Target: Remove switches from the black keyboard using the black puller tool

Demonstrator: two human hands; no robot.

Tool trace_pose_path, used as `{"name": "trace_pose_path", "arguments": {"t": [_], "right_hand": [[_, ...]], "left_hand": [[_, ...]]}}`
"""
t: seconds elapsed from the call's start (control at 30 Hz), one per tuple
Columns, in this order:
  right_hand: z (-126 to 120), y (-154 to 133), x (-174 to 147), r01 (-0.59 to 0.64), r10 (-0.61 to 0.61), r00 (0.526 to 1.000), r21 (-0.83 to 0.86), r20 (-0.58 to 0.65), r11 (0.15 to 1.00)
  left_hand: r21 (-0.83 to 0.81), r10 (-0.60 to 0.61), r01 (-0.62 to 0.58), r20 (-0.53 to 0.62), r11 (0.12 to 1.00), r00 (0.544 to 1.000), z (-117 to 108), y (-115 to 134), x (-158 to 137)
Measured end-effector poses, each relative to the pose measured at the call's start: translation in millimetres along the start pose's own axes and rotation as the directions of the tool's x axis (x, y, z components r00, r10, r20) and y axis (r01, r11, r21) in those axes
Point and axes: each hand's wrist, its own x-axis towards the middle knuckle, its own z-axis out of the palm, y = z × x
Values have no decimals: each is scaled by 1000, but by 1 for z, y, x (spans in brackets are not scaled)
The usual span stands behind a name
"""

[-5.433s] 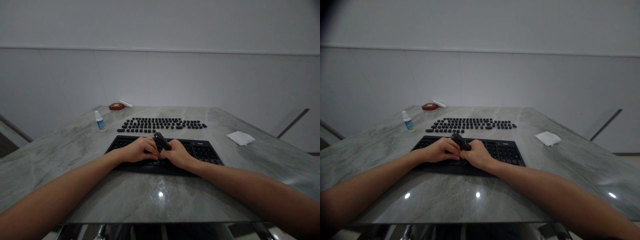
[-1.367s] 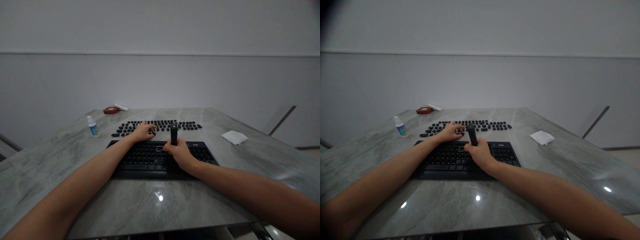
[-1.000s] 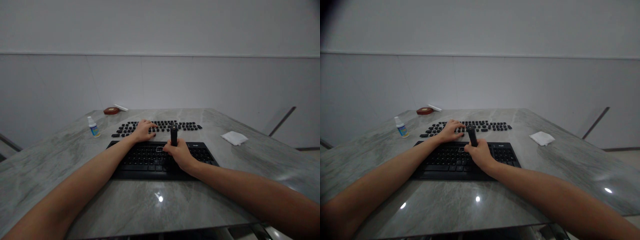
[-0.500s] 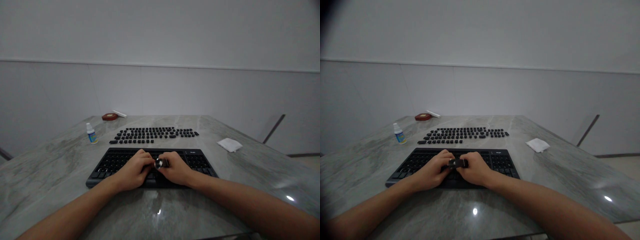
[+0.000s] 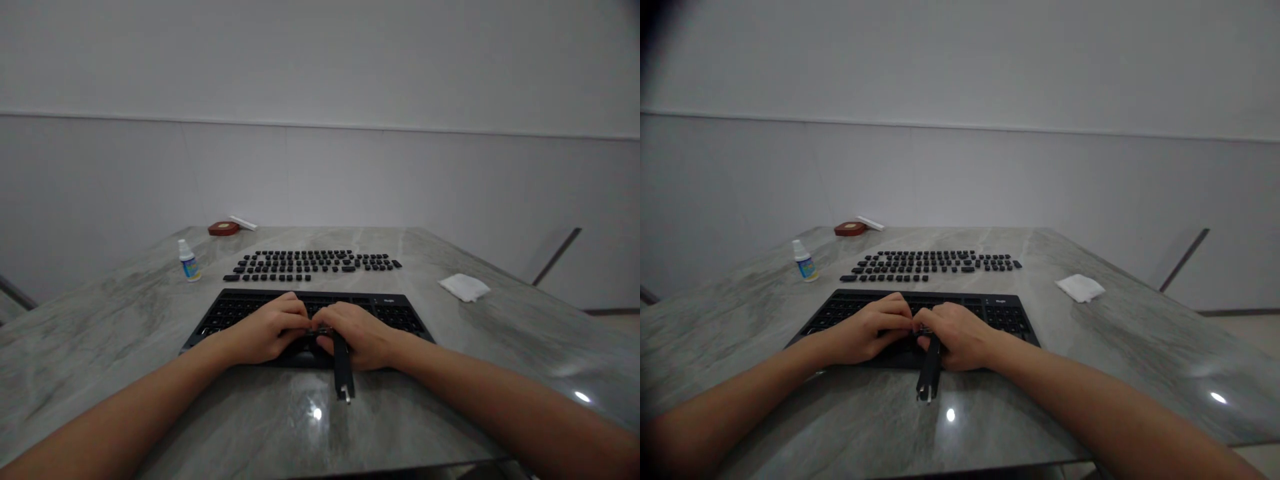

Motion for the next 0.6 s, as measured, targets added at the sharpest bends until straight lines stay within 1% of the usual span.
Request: {"name": "trace_pose_path", "arguments": {"t": [0.07, 0.2, 0.37, 0.6], "right_hand": [[-1, -1, -1, -15, 15, 1000, -6, 10, 1000], [-2, 0, -3, 9, -9, 1000, -9, 16, 1000], [0, 1, -5, 7, -8, 998, -27, -55, 1000], [3, 2, -5, 68, -70, 991, -29, -112, 997]], "left_hand": [[19, 2, -3, 5, 1000, 1000, 0, 0, -1], [25, 30, -30, -12, 999, 999, 2, -3, -1], [12, 34, -33, -42, 999, 999, 3, -3, -1], [-1, 30, -30, -25, 1000, 999, 2, -2, -3]]}}
